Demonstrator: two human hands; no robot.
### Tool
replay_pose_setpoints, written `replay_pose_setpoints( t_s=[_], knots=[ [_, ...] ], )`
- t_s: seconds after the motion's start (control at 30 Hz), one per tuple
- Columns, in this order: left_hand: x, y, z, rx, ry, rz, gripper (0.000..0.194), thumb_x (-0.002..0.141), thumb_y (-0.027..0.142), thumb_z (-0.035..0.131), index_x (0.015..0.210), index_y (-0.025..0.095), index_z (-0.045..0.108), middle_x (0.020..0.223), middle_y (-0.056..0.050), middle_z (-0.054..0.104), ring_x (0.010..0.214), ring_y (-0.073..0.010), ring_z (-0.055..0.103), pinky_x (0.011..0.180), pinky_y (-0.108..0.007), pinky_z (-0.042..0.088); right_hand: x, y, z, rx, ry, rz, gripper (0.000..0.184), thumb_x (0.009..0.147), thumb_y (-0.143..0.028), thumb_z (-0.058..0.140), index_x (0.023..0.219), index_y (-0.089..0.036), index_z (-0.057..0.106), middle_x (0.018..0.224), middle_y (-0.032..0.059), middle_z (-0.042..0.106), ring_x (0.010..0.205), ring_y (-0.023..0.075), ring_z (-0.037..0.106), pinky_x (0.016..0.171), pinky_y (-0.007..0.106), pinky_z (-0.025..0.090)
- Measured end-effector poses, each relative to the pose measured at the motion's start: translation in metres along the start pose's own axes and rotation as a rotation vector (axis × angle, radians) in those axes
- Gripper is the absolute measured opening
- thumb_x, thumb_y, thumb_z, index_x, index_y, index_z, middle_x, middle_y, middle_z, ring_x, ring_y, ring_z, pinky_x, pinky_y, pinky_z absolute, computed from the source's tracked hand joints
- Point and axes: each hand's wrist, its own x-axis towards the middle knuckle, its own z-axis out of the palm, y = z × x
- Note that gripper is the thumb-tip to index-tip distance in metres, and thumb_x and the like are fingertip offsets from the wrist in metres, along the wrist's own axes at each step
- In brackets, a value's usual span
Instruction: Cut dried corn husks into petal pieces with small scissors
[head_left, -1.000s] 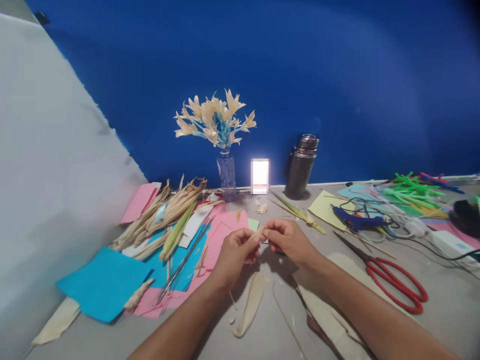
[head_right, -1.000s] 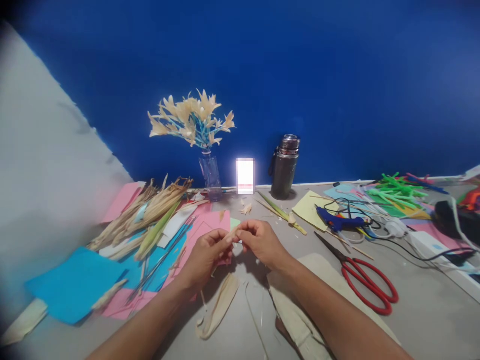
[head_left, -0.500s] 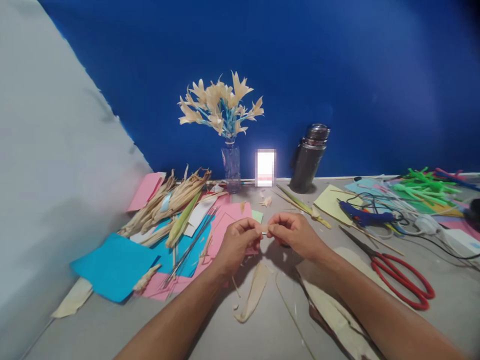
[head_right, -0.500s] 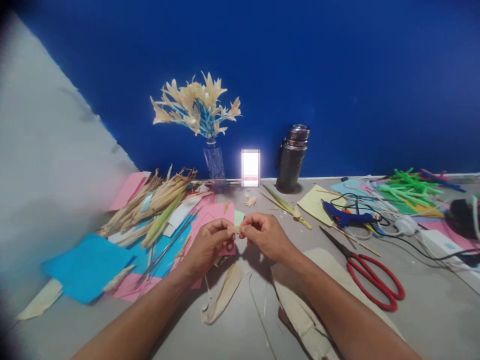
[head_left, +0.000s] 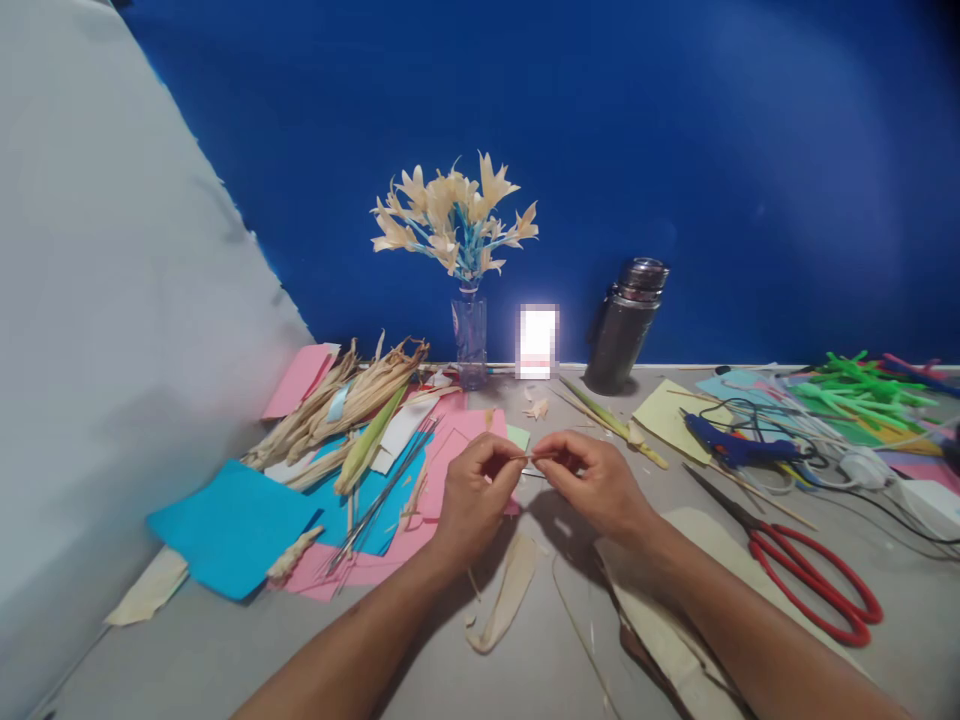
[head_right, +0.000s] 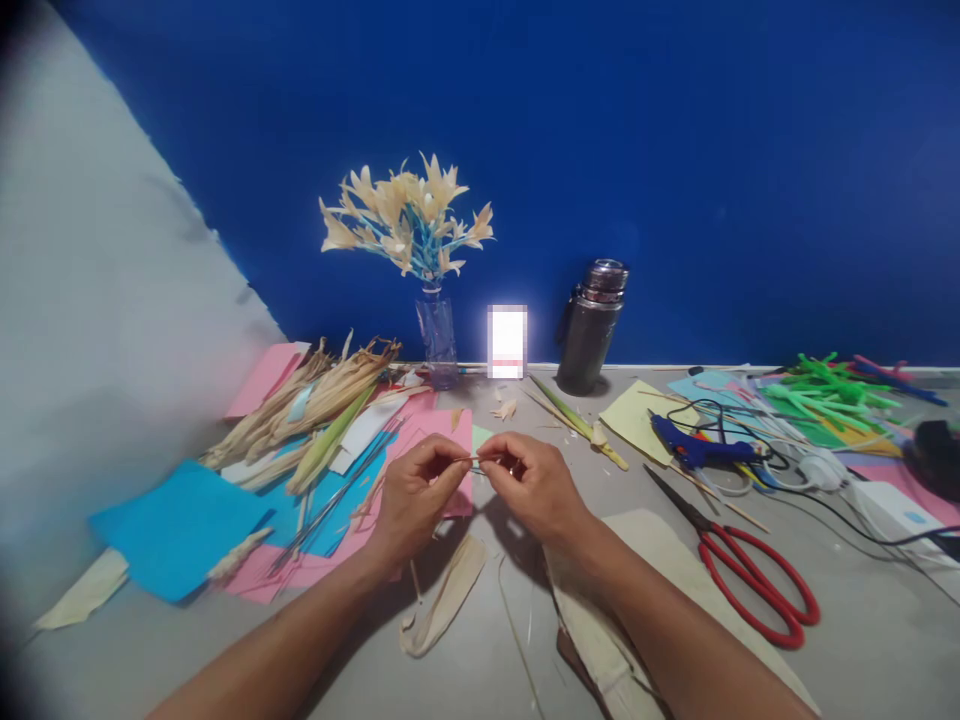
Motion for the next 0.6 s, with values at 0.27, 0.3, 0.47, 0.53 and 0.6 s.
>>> replay_pose_setpoints(
  t_s=[0.27, 0.3, 0.47, 0.53, 0.6],
  knots=[
    [-0.0006, 0.0015, -0.0003, -0.586, -0.224, -0.451, 0.022, 0.072, 0.028, 0.057, 0.091, 0.017, 0.059, 0.073, 0.0, 0.058, 0.055, -0.0108, 0.054, 0.052, -0.023, 0.042, -0.0014, 0.0031, -0.007, -0.194, 0.142, -0.509, 0.02, 0.09, -0.005, 0.056, 0.092, -0.021, 0.068, 0.089, 0.005, 0.075, 0.084, 0.0173, 0.068, 0.077, 0.031, 0.053],
    [-0.0008, 0.0015, -0.0005, -0.622, -0.244, -0.479, 0.022, 0.074, 0.033, 0.056, 0.089, 0.017, 0.058, 0.072, -0.001, 0.058, 0.054, -0.0108, 0.054, 0.051, -0.023, 0.041, -0.001, 0.0032, -0.0073, -0.206, 0.143, -0.516, 0.02, 0.09, -0.005, 0.056, 0.092, -0.021, 0.068, 0.089, 0.0049, 0.075, 0.083, 0.0172, 0.068, 0.076, 0.031, 0.053],
    [-0.0033, -0.0001, -0.0025, -0.314, -0.196, -0.26, 0.027, 0.076, 0.025, 0.06, 0.103, 0.02, 0.059, 0.079, 0.0, 0.061, 0.062, -0.0117, 0.056, 0.056, -0.023, 0.042, -0.001, 0.0056, -0.0049, -0.206, 0.097, -0.455, 0.017, 0.09, -0.007, 0.057, 0.091, -0.021, 0.065, 0.088, 0.0047, 0.073, 0.084, 0.018, 0.067, 0.073, 0.03, 0.051],
    [-0.0042, -0.0018, -0.0032, -0.041, -0.169, -0.048, 0.022, 0.076, 0.019, 0.059, 0.097, 0.019, 0.063, 0.082, -0.001, 0.062, 0.067, -0.0126, 0.055, 0.061, -0.025, 0.043, -0.002, 0.0066, -0.0026, -0.187, 0.073, -0.398, 0.013, 0.09, -0.01, 0.058, 0.09, -0.021, 0.065, 0.092, 0.0056, 0.072, 0.087, 0.0186, 0.066, 0.072, 0.029, 0.05],
    [-0.005, -0.0034, -0.0035, 0.215, -0.151, 0.125, 0.011, 0.077, 0.015, 0.056, 0.083, 0.018, 0.066, 0.078, -0.002, 0.063, 0.068, -0.0131, 0.054, 0.063, -0.026, 0.041, -0.0031, 0.0073, -0.0003, -0.182, 0.042, -0.324, 0.009, 0.09, -0.014, 0.06, 0.087, -0.021, 0.065, 0.09, 0.0052, 0.071, 0.085, 0.0183, 0.065, 0.072, 0.029, 0.048]
  ],
)
